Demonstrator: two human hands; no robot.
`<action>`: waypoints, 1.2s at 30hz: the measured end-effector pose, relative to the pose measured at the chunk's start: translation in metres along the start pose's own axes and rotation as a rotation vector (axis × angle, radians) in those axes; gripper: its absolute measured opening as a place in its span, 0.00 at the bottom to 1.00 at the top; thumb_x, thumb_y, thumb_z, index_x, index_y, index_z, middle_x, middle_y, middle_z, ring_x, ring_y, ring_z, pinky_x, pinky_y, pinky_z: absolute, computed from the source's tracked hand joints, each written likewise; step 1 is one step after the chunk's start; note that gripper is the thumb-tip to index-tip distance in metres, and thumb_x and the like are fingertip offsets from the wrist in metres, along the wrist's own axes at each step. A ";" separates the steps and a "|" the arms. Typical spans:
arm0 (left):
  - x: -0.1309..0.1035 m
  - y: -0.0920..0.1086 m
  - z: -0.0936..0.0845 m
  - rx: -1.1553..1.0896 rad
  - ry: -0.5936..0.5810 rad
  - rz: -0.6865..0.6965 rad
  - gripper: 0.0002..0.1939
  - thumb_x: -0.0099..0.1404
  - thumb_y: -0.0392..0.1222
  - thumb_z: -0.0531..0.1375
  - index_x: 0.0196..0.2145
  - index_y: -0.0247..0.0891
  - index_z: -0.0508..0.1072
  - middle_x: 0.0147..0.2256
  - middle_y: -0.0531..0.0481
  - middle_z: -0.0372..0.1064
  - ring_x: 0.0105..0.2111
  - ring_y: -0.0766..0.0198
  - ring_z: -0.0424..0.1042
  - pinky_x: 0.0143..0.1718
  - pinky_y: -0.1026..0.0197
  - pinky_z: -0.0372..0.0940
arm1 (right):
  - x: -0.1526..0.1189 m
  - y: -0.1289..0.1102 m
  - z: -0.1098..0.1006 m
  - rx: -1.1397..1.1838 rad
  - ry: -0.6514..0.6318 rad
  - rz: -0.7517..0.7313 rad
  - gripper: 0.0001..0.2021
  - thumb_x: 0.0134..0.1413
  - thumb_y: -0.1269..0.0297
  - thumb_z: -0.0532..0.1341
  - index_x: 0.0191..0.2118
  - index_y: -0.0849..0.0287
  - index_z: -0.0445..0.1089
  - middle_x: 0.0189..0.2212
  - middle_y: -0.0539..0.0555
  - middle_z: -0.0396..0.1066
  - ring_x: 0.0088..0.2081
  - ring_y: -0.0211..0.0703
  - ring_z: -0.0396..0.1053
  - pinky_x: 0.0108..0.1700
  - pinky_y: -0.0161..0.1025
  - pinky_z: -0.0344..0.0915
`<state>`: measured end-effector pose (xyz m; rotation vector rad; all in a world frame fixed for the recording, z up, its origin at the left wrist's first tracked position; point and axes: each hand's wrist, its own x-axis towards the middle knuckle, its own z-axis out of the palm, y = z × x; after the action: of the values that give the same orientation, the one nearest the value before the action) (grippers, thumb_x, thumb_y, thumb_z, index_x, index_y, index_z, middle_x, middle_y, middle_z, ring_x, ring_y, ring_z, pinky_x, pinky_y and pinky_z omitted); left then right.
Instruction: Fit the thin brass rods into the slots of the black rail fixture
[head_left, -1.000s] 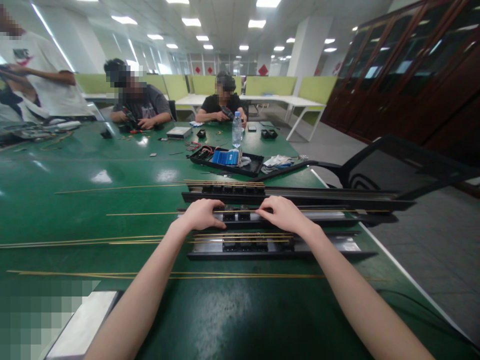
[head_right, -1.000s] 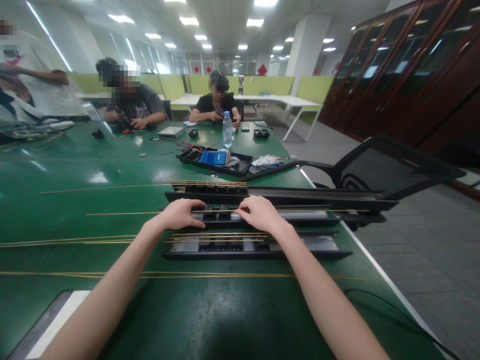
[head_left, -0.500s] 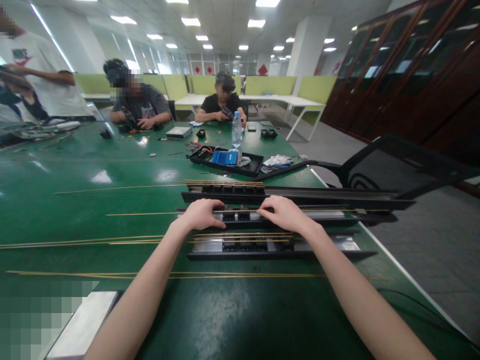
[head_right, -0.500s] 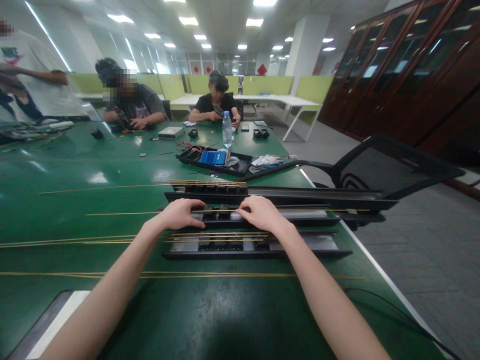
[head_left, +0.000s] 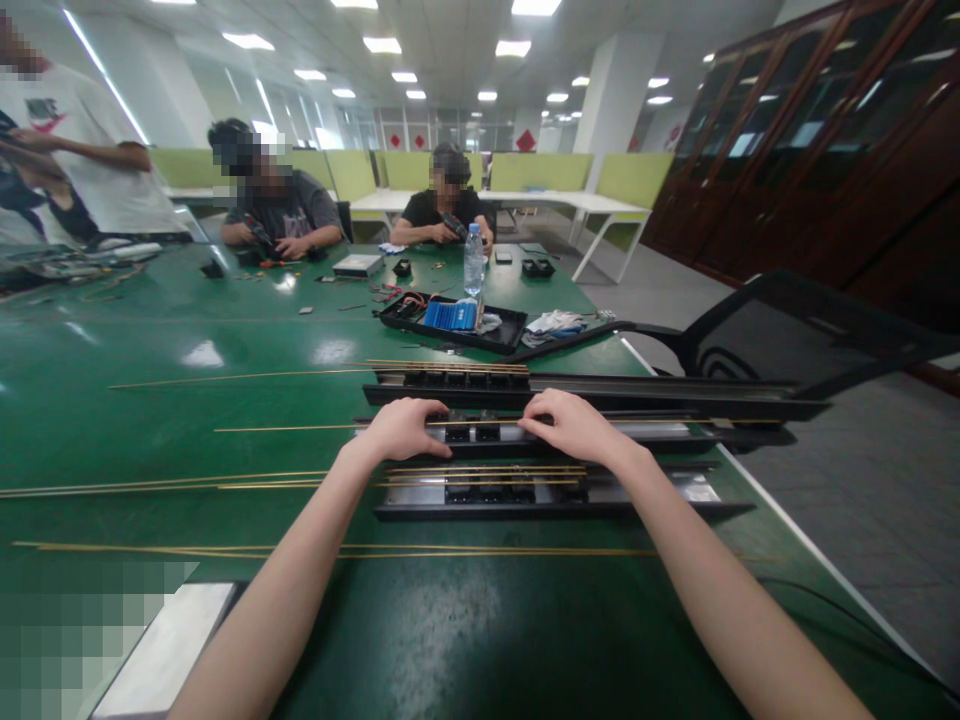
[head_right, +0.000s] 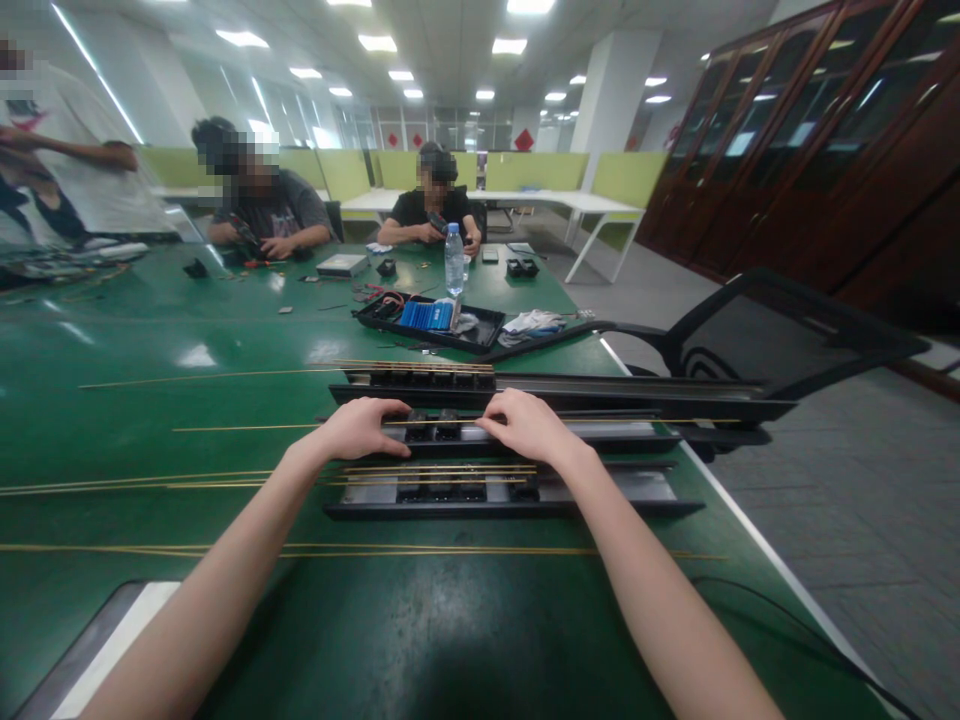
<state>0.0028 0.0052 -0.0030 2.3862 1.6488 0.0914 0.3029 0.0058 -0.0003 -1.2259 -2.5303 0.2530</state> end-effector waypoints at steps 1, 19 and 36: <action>0.000 0.000 0.000 0.001 -0.003 -0.004 0.40 0.48 0.65 0.66 0.56 0.47 0.72 0.54 0.48 0.74 0.53 0.48 0.72 0.54 0.54 0.65 | 0.000 0.001 0.000 0.003 0.000 -0.006 0.14 0.64 0.57 0.57 0.34 0.56 0.78 0.37 0.55 0.77 0.41 0.46 0.70 0.45 0.41 0.65; -0.001 0.001 -0.001 0.010 0.011 0.006 0.40 0.48 0.65 0.66 0.56 0.46 0.73 0.53 0.47 0.74 0.52 0.47 0.72 0.52 0.54 0.67 | -0.001 0.007 0.002 0.044 0.026 -0.041 0.13 0.63 0.57 0.58 0.34 0.56 0.78 0.40 0.55 0.77 0.45 0.47 0.70 0.51 0.44 0.65; -0.002 0.002 -0.002 0.008 0.009 0.014 0.40 0.49 0.64 0.66 0.56 0.44 0.73 0.53 0.47 0.74 0.52 0.46 0.72 0.53 0.52 0.66 | -0.004 0.011 -0.001 0.048 0.005 -0.033 0.13 0.63 0.57 0.58 0.35 0.56 0.78 0.40 0.54 0.77 0.44 0.47 0.71 0.49 0.42 0.66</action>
<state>0.0040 0.0028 -0.0007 2.4073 1.6399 0.0985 0.3138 0.0096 -0.0034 -1.1645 -2.5228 0.3005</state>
